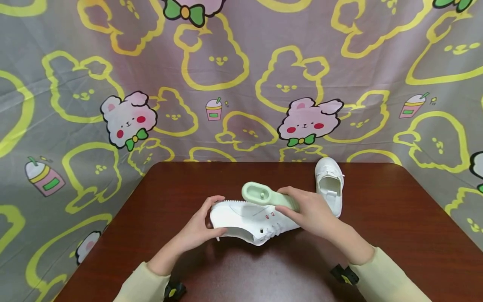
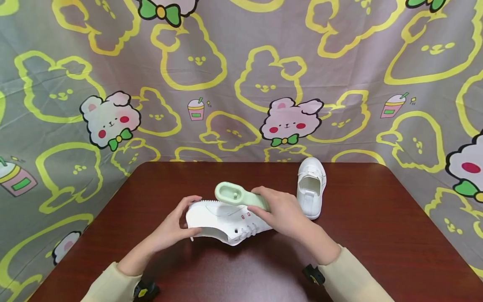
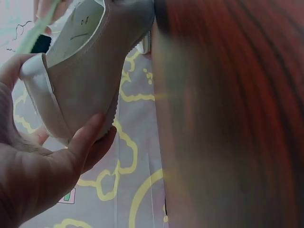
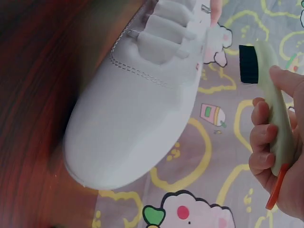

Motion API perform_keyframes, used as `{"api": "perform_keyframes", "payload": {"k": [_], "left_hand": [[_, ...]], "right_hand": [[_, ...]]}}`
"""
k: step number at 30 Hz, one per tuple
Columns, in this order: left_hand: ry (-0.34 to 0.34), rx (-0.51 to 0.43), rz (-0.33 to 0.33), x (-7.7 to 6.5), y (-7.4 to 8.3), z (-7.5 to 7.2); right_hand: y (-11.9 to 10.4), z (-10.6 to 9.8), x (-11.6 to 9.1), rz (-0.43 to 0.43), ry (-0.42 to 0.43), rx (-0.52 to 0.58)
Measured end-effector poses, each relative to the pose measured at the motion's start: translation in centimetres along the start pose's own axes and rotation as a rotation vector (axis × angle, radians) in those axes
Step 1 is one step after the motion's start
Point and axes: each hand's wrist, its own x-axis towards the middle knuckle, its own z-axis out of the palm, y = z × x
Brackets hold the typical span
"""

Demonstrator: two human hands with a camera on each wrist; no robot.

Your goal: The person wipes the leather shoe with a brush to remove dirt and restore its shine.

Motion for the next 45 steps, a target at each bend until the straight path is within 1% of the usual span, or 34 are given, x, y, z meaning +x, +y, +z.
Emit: {"api": "perform_keyframes", "payload": {"k": [2, 5, 9, 15, 18, 22, 27, 31, 33, 36, 39, 45], "left_hand": [[-0.009, 0.046, 0.011, 0.0, 0.0, -0.1], [-0.004, 0.087, 0.018, 0.0, -0.1, -0.1], [0.02, 0.114, 0.017, 0.0, -0.3, -0.1], [0.049, 0.122, -0.035, -0.1, -0.6, -0.2], [0.052, 0.147, -0.053, -0.1, -0.9, -0.2], [0.035, 0.173, -0.067, 0.0, -1.4, -0.3], [-0.012, 0.204, -0.073, -0.1, -1.9, -0.6], [-0.05, 0.213, -0.055, -0.2, -2.2, -0.8], [-0.059, 0.222, -0.023, -0.2, -2.3, -0.9], [-0.056, 0.236, 0.037, -0.2, -2.1, -1.0], [-0.046, 0.224, 0.072, 0.0, -2.0, -1.2], [-0.037, 0.16, 0.072, 0.9, -2.3, -1.6]], "right_hand": [[-0.1, -0.4, -0.3, -0.014, 0.008, 0.008], [0.0, -1.0, -0.9, -0.015, 0.009, -0.001], [0.8, -1.6, -1.9, 0.0, 0.008, -0.021], [2.1, -2.0, -3.5, 0.006, 0.044, -0.055], [2.5, -2.1, -4.2, 0.01, 0.051, -0.062], [2.9, -2.4, -5.0, 0.034, 0.049, -0.07], [3.4, -2.5, -5.5, 0.034, 0.057, -0.081], [3.6, -2.8, -5.6, 0.04, 0.058, -0.086], [3.6, -2.9, -5.6, 0.045, 0.058, -0.089], [3.6, -3.0, -5.5, 0.048, 0.056, -0.093], [3.6, -3.1, -5.6, 0.048, 0.063, -0.098], [3.5, -3.2, -5.9, 0.063, 0.069, -0.116]]}}
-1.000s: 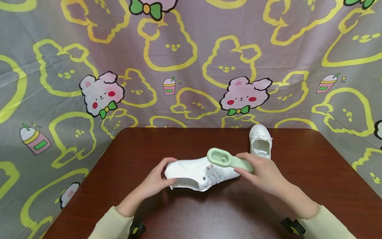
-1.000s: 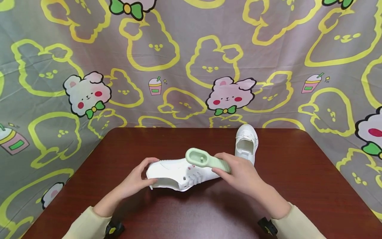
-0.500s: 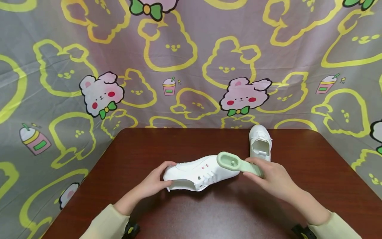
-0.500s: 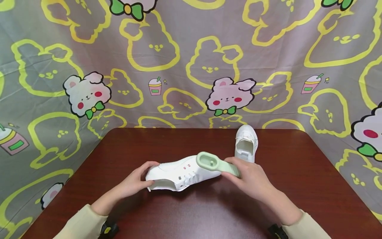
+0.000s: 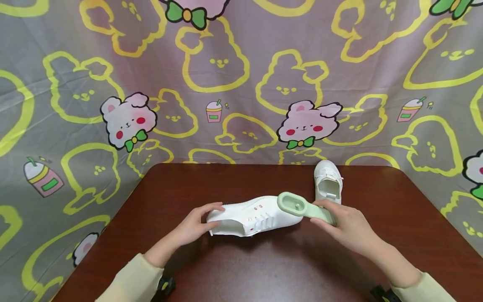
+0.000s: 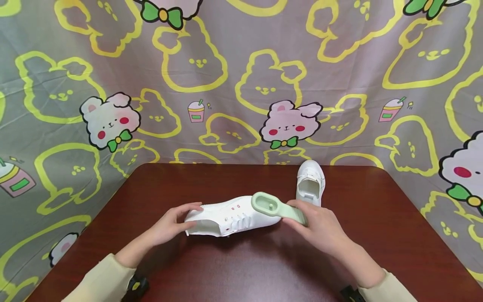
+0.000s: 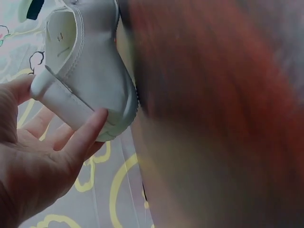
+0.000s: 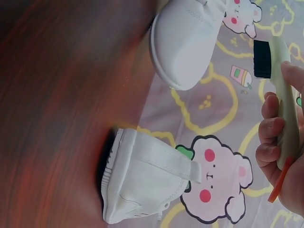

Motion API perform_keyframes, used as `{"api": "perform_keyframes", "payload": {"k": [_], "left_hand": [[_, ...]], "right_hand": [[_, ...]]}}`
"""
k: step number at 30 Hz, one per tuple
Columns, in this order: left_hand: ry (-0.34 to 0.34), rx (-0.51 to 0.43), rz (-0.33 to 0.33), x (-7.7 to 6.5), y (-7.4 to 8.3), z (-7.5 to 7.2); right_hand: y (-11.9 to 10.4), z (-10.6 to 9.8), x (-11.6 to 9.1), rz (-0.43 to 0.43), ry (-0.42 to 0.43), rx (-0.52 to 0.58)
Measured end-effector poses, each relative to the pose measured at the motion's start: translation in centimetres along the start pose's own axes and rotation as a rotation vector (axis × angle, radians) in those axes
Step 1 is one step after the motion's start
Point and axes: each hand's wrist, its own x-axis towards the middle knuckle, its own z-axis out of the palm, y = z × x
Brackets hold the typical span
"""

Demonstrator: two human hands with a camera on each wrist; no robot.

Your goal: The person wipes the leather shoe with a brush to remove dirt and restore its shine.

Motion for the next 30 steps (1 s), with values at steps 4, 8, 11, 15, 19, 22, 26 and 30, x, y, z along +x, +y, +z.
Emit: {"api": "perform_keyframes", "payload": {"k": [4, 8, 11, 15, 19, 22, 26, 30], "left_hand": [[0.002, -0.009, -0.021, 0.5, -0.5, -0.1], [-0.009, 0.021, -0.049, 0.9, -0.8, -0.3], [-0.003, 0.038, -0.06, 1.2, -0.9, -0.4], [0.005, 0.012, -0.062, 1.5, -1.3, -0.7], [-0.017, -0.033, -0.069, 1.7, -1.6, -0.9], [-0.044, -0.049, -0.062, 1.9, -1.7, -1.3], [-0.102, -0.038, -0.029, 2.0, -1.9, -1.8], [-0.161, -0.038, -0.004, 2.0, -2.1, -2.3]], "right_hand": [[0.1, 0.1, -0.2, 0.005, 0.001, -0.001], [0.2, 0.2, -0.3, 0.001, 0.01, 0.0], [0.3, 0.3, -0.3, -0.01, 0.018, -0.002], [0.4, 0.3, -0.3, -0.013, 0.018, -0.008], [0.4, 0.3, -0.3, -0.006, 0.011, -0.015], [0.4, 0.2, -0.4, -0.008, 0.01, -0.017], [0.5, 0.2, -0.4, -0.018, 0.015, -0.019], [0.4, 0.1, -0.4, -0.017, 0.009, -0.018]]}}
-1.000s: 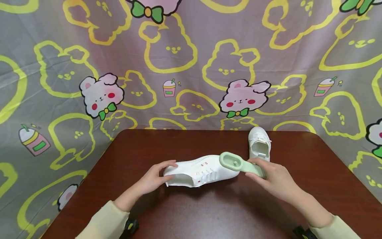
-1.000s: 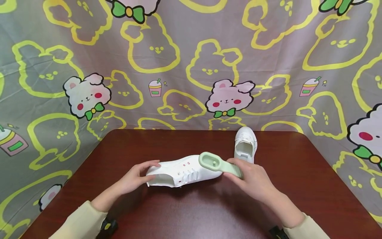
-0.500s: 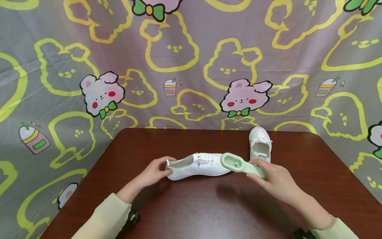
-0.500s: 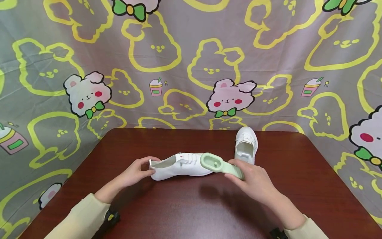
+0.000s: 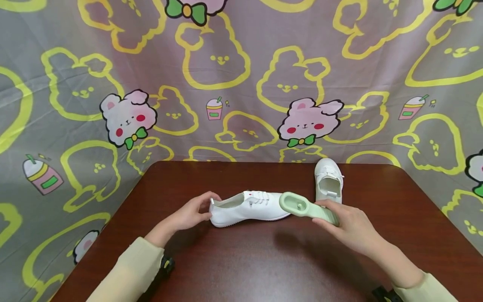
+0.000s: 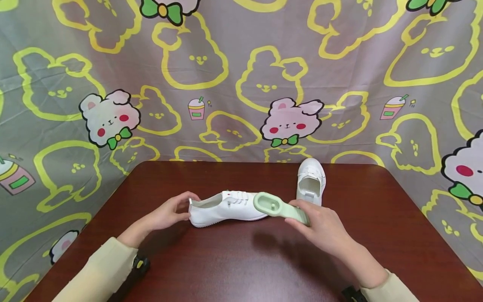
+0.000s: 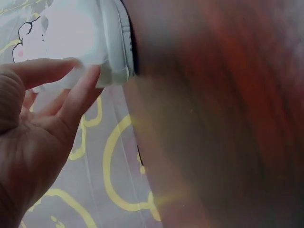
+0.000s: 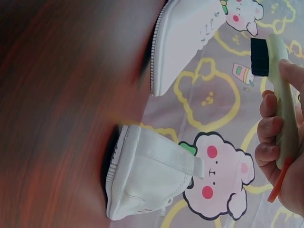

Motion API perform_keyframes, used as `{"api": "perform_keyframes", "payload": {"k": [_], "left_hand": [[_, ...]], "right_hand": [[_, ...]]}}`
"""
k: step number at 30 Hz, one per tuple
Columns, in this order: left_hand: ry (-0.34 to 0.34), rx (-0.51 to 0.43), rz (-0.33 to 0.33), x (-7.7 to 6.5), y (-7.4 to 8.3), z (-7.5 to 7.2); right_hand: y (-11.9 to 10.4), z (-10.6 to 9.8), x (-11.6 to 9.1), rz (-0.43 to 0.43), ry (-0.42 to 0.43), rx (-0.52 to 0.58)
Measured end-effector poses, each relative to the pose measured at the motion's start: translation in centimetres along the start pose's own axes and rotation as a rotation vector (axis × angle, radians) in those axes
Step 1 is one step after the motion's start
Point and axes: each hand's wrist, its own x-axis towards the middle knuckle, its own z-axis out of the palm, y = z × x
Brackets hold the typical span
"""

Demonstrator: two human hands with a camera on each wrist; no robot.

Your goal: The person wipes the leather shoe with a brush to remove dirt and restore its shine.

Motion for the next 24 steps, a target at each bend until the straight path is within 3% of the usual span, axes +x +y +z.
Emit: {"api": "perform_keyframes", "payload": {"k": [8, 13, 24], "left_hand": [[-0.087, 0.026, -0.074, -0.6, 0.6, -0.4], [-0.095, 0.06, -0.072, -1.2, 0.9, -0.1], [0.076, 0.1, -0.026, -1.5, 1.3, 2.1]], "right_hand": [[-0.1, -0.1, -0.1, 0.006, -0.006, 0.006], [0.1, -0.1, -0.3, 0.003, 0.003, 0.001], [-0.1, -0.2, -0.3, 0.004, -0.006, 0.012]]}}
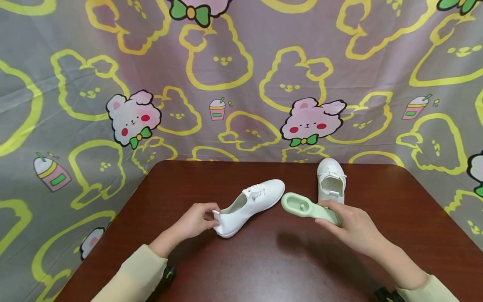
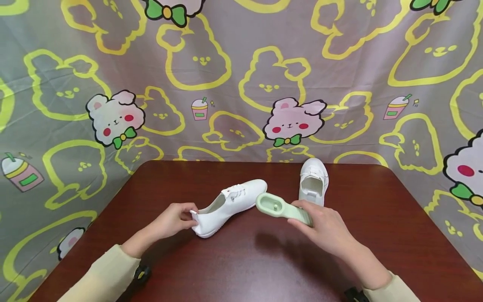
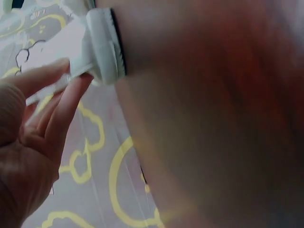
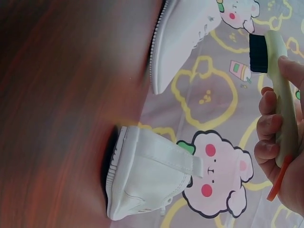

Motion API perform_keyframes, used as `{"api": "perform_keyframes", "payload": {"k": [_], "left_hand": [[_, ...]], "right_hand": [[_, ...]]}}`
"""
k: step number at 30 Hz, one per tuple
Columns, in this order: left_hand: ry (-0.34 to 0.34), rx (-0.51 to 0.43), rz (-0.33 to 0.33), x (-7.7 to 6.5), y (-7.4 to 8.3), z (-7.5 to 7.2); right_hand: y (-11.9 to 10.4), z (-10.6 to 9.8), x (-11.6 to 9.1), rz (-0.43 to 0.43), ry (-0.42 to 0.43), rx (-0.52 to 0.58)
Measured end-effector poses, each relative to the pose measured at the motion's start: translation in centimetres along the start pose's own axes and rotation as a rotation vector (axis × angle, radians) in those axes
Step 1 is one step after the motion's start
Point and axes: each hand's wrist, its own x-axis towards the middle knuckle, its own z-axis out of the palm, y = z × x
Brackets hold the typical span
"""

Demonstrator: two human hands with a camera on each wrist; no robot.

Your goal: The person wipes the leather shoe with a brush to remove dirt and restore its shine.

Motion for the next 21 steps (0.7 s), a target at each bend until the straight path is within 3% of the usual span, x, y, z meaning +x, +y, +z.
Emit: {"api": "perform_keyframes", "payload": {"k": [6, 12, 21], "left_hand": [[0.081, -0.028, -0.055, 1.0, 0.4, 1.2], [0.119, -0.077, -0.169, 3.5, 0.4, 2.3], [0.186, -0.043, -0.236, 7.2, 0.8, 3.4]], "right_hand": [[-0.1, 0.0, 0.2, -0.002, 0.005, 0.008], [-0.1, 0.1, 0.2, 0.004, -0.009, 0.011], [0.5, -0.2, 0.2, 0.006, -0.009, -0.02]]}}
